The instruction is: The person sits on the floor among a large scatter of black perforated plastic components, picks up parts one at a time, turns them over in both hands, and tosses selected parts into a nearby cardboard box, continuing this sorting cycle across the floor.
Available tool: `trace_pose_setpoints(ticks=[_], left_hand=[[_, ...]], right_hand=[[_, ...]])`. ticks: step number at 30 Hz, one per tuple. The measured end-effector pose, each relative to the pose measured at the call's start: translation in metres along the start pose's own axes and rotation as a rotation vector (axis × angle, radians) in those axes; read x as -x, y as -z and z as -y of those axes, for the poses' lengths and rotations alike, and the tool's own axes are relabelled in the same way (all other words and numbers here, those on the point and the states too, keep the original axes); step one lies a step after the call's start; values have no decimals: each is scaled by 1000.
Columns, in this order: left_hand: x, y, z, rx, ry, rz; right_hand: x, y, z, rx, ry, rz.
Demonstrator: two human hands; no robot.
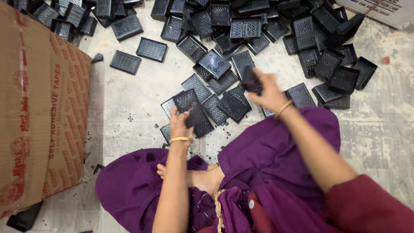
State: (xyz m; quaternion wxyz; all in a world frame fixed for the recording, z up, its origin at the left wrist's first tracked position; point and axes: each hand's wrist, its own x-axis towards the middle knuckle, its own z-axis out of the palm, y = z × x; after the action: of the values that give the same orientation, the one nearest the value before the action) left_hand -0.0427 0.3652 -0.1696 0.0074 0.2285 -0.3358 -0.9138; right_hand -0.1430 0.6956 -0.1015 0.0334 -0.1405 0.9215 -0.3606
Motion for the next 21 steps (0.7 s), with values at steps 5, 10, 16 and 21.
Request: trace_pose_setpoints(ticks=[5,10,16,21], left_hand=[[26,-17,47,356,159,290],[41,-15,47,122,208,335],[39,-19,54,143,168,275],[34,-9,54,-93,216,237]], right_hand=[[64,-87,68,-201,182,104],[76,-87,66,-251,81,232],[79,-89,58,-804,-154,170],[83,-90,66,-769,-90,309]])
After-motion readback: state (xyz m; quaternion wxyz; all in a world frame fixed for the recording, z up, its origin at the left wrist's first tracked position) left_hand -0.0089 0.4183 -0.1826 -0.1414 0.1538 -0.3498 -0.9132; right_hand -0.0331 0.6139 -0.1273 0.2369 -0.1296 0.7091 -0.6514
